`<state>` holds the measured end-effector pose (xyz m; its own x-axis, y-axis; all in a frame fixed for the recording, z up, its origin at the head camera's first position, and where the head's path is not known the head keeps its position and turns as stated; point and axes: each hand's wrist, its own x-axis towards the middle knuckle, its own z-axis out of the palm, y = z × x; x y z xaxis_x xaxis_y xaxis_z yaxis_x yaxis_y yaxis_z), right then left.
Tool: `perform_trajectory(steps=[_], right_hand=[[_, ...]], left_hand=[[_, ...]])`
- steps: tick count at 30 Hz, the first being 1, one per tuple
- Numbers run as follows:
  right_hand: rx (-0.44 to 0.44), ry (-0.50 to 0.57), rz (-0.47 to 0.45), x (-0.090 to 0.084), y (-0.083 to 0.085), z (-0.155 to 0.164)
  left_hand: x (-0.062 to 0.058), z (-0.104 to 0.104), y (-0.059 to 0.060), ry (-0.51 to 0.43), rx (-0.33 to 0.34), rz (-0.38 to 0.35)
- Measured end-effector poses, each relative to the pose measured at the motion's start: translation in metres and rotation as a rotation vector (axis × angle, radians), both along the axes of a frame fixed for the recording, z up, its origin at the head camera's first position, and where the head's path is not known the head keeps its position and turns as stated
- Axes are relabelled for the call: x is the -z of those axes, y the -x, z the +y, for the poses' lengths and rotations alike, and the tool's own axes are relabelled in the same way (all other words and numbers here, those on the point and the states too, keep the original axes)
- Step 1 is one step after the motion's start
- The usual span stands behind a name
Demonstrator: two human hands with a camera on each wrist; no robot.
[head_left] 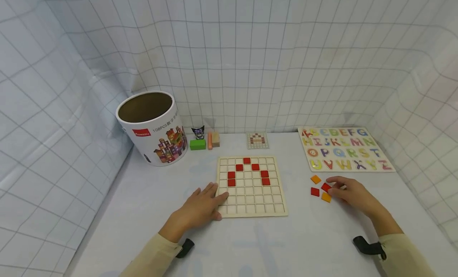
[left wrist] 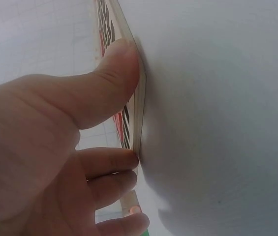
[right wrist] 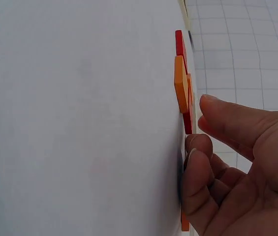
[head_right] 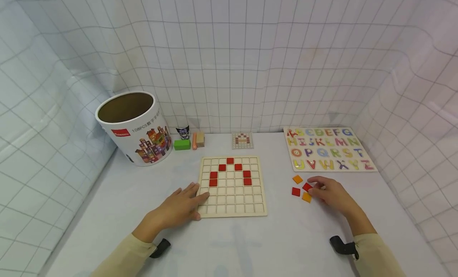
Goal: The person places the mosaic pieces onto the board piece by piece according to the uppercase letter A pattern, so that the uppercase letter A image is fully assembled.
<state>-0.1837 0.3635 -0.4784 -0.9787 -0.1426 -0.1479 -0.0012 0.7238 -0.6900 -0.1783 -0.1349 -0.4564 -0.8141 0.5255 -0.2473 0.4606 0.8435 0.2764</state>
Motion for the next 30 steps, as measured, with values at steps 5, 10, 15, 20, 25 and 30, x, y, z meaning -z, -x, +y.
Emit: perform_trajectory(steps=[5, 10, 15, 20, 25, 30], right_hand=[[0.011, -0.006, -0.031, 0.002, 0.005, -0.009], [0.036, -0.060, -0.030, 0.003, 0.005, -0.014], [0.054, -0.077, -0.023, 0.002, 0.007, -0.017], [0.076, -0.055, -0.018, 0.002, 0.007, -0.016], [0.098, 0.037, -0.032, 0.003, 0.006, -0.011], [0.132, 0.117, -0.093, 0.002, 0.006, -0.005]], left_hand=[[0.001, 0.000, 0.000, -0.013, 0.000, -0.001], [0.003, -0.001, 0.000, -0.014, -0.001, 0.000], [0.003, -0.001, 0.000, -0.007, -0.003, 0.006], [0.002, 0.000, -0.001, -0.005, -0.006, 0.005], [-0.001, 0.001, -0.002, -0.002, -0.009, -0.003], [-0.001, 0.000, -0.003, -0.003, -0.005, -0.007]])
